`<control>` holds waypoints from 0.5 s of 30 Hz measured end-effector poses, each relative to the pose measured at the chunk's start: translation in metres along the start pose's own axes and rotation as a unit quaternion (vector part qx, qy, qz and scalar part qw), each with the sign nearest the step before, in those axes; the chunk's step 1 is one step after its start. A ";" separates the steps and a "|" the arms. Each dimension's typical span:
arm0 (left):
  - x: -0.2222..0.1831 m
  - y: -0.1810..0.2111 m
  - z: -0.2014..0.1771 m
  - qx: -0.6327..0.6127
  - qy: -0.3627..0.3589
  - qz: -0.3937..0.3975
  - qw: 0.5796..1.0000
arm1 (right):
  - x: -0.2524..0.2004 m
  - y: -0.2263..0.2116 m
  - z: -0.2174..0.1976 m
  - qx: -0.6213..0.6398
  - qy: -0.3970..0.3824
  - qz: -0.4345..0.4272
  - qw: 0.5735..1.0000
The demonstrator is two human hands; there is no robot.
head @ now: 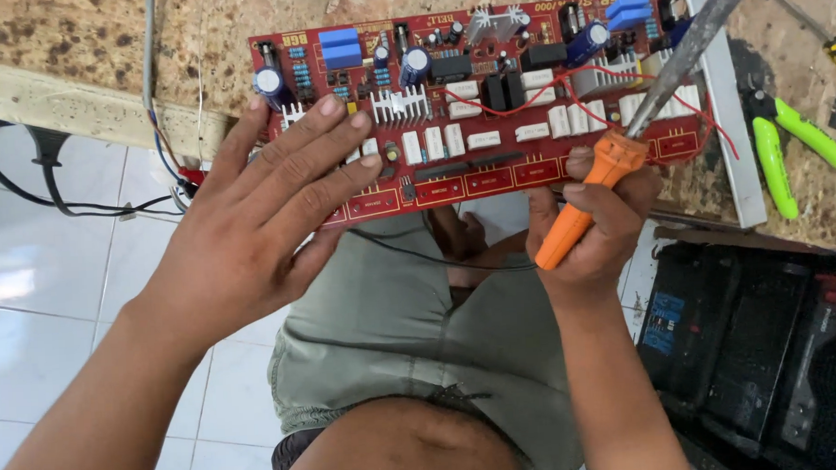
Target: Attaching and soldering electronic components to a circuit board and heat sink at a repair bench.
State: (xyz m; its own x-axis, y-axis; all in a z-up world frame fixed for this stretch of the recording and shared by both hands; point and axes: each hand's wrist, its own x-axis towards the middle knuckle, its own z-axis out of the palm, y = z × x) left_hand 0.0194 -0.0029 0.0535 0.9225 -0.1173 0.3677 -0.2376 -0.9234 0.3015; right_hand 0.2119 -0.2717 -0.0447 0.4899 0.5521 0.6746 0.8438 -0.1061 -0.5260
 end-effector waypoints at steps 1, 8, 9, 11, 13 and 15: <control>-0.001 -0.001 0.001 0.007 0.008 0.005 1.000 | 0.002 0.001 0.000 -0.006 -0.005 -0.011 1.000; 0.020 -0.007 -0.031 -0.070 0.070 -0.017 0.995 | 0.081 -0.022 -0.027 -0.030 0.039 -0.117 0.992; 0.027 -0.008 -0.039 -0.072 0.064 -0.027 0.995 | 0.093 -0.023 -0.033 -0.026 0.014 -0.130 0.991; 0.034 -0.014 -0.047 -0.073 0.060 -0.035 0.995 | 0.114 -0.021 -0.041 -0.023 -0.007 -0.146 0.989; 0.037 -0.027 -0.049 -0.041 0.077 -0.046 0.995 | 0.134 -0.013 -0.046 -0.073 -0.019 -0.183 0.980; 0.042 -0.035 -0.045 -0.030 0.087 -0.064 0.994 | 0.138 0.006 -0.047 -0.139 -0.002 -0.180 0.974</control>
State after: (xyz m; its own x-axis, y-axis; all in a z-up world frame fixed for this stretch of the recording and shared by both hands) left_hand 0.0528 0.0412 0.0978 0.8814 0.0702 0.4672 -0.1432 -0.9027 0.4058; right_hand 0.2951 -0.2344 0.0696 0.1514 0.5974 0.7875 0.9876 -0.1242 -0.0957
